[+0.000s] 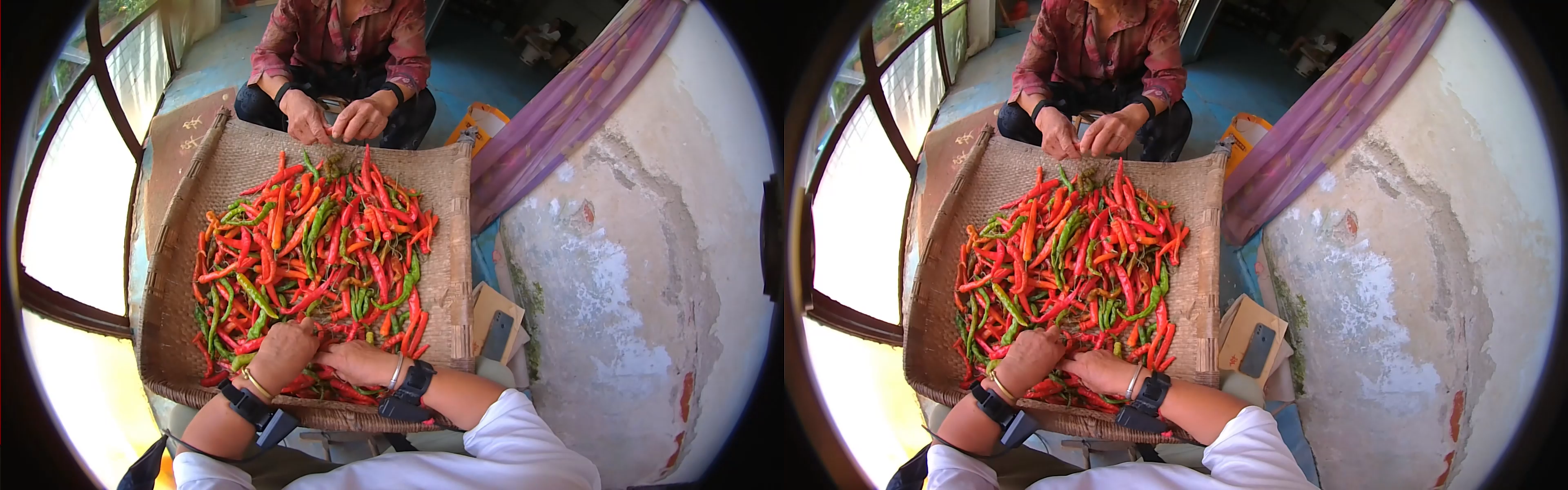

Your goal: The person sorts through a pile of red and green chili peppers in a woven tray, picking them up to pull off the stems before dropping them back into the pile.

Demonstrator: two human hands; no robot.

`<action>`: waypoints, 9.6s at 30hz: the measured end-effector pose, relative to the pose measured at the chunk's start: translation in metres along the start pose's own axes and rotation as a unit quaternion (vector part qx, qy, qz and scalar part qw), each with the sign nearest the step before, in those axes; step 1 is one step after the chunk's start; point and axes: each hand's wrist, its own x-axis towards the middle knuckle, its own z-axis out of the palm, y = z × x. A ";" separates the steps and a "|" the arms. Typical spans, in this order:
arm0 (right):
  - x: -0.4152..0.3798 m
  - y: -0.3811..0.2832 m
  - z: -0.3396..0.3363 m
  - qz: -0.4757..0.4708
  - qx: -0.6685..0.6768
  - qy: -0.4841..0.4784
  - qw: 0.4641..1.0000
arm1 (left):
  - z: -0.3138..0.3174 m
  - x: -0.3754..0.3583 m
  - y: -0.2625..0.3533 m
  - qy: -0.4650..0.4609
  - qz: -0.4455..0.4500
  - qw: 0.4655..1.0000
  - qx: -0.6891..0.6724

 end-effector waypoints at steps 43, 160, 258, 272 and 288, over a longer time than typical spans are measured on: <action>0.004 0.020 -0.048 0.262 0.553 0.129 0.781 | 0.007 0.012 -0.033 0.059 -0.075 0.987 -0.130; 0.005 -0.003 -0.042 0.157 0.463 0.083 0.868 | -0.037 -0.015 -0.021 0.199 -0.119 0.929 -0.289; 0.009 -0.006 -0.038 -0.050 0.049 0.205 0.976 | -0.030 -0.014 0.003 0.229 0.069 0.922 -0.305; -0.007 -0.012 -0.054 0.028 0.696 0.209 0.686 | -0.030 -0.011 0.015 0.165 -0.053 0.911 -0.375; -0.020 0.039 -0.109 0.031 0.704 0.450 0.548 | -0.010 -0.014 0.006 0.058 -0.077 0.954 -0.282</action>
